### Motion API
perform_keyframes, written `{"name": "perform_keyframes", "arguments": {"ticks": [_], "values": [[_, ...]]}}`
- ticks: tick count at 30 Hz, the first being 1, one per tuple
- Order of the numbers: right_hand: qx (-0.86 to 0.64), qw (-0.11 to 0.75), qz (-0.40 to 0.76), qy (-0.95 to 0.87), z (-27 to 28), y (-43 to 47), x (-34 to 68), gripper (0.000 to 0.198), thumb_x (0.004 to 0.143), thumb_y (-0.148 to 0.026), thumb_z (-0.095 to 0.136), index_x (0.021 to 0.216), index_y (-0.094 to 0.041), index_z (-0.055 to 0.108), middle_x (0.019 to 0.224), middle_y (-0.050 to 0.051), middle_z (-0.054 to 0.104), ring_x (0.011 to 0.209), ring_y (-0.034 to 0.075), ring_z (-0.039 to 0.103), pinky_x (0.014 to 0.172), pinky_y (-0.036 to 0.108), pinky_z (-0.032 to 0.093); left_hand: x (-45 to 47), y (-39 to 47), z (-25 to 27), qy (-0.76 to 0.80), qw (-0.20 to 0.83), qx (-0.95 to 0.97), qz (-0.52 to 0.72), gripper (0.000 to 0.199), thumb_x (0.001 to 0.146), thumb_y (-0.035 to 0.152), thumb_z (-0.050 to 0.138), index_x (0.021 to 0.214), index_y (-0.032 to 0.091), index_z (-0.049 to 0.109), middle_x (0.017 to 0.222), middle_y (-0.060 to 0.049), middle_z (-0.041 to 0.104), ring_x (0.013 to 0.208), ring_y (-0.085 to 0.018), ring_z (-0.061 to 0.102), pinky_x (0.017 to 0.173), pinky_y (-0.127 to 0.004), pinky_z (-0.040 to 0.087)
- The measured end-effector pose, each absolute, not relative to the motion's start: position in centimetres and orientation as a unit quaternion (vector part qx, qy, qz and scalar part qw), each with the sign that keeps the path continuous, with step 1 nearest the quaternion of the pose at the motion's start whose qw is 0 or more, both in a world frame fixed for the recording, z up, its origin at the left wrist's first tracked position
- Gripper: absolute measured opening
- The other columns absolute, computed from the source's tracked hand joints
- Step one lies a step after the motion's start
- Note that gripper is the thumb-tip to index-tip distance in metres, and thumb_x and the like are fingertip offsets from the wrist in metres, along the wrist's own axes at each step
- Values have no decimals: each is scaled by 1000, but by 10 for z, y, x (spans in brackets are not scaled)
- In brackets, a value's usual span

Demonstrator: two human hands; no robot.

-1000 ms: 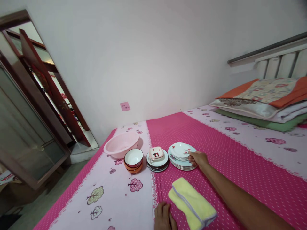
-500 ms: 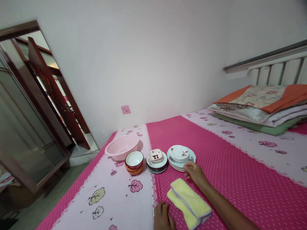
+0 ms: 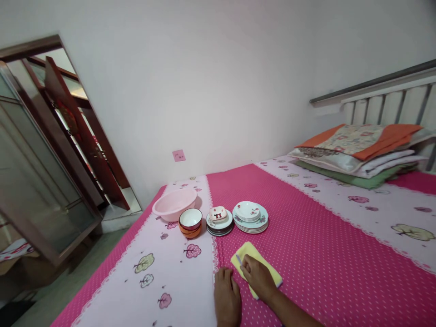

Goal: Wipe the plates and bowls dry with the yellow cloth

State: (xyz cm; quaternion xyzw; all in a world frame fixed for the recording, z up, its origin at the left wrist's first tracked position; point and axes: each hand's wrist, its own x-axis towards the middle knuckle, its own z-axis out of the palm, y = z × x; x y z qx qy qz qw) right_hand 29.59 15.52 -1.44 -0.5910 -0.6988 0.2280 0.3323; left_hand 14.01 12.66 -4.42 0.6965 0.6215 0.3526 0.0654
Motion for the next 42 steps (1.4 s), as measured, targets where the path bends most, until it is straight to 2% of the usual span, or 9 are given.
{"name": "perform_keyframes", "arguments": {"ticks": [3, 5, 9, 12, 15, 22, 30, 33, 42], "values": [[-595, 316, 211, -708, -15, 155, 295, 24, 101, -39, 62, 100, -16, 67, 89, 0, 69, 78, 16, 67, 78, 36, 57, 140, 122, -38, 632, 83, 699, 323, 40, 99, 22, 37, 120, 13, 70, 124, -15, 67, 118, -25, 62, 111, -40, 45], [-595, 308, 207, -713, -15, 154, 294, 24, 101, -39, 62, 104, -16, 67, 95, 2, 70, 82, 16, 68, 79, 37, 58, 139, 116, -37, 639, 96, 705, 292, 47, 99, 25, 36, 131, 9, 66, 138, -18, 63, 130, -26, 57, 117, -40, 40], [-592, 292, 209, -722, -15, 154, 294, 24, 100, -39, 64, 109, -16, 67, 103, 4, 71, 88, 18, 69, 82, 39, 59, 139, 98, -39, 636, 117, 732, 215, 58, 98, 28, 38, 152, 9, 48, 163, -16, 42, 152, -27, 37, 126, -42, 29], [-585, 281, 212, -730, -17, 154, 294, 26, 100, -38, 64, 113, -16, 67, 108, 5, 70, 93, 19, 69, 84, 40, 59, 140, 88, -38, 630, 122, 749, 164, 63, 99, 31, 37, 159, 13, 37, 170, -12, 29, 157, -27, 24, 129, -46, 20], [-576, 272, 218, -740, -18, 152, 295, 28, 99, -38, 65, 116, -17, 66, 112, 6, 70, 95, 20, 69, 85, 41, 59, 141, 87, -34, 630, 127, 755, 127, 65, 99, 36, 36, 160, 14, 32, 171, -11, 22, 159, -28, 17, 130, -47, 15], [-552, 259, 225, -760, -14, 146, 300, 28, 98, -37, 66, 118, -17, 66, 117, 7, 69, 101, 22, 68, 89, 43, 58, 146, 95, -30, 645, 110, 751, 88, 67, 97, 37, 38, 159, 12, 34, 170, -15, 23, 158, -31, 18, 129, -53, 17], [-593, 158, 219, -759, -2, 164, 281, 37, 98, -37, 67, 129, -18, 63, 128, 9, 66, 110, 25, 67, 93, 48, 57, 146, 92, -44, 646, 106, 741, 149, 63, 101, 39, 35, 159, 16, 36, 170, -11, 23, 158, -30, 19, 130, -52, 16], [-617, 140, 207, -746, 4, 169, 273, 35, 97, -37, 68, 126, -18, 64, 127, 9, 66, 110, 25, 67, 93, 47, 58, 144, 92, -50, 646, 113, 735, 170, 63, 101, 43, 36, 159, 18, 37, 170, -10, 25, 158, -28, 21, 130, -50, 17], [-679, 194, 153, -691, 2, 153, 259, 29, 100, -34, 63, 124, -18, 64, 120, 8, 70, 106, 23, 69, 95, 46, 55, 145, 101, -64, 662, 138, 717, 171, 68, 96, 46, 43, 159, 21, 36, 170, -5, 24, 158, -32, 21, 130, -55, 18]]}}
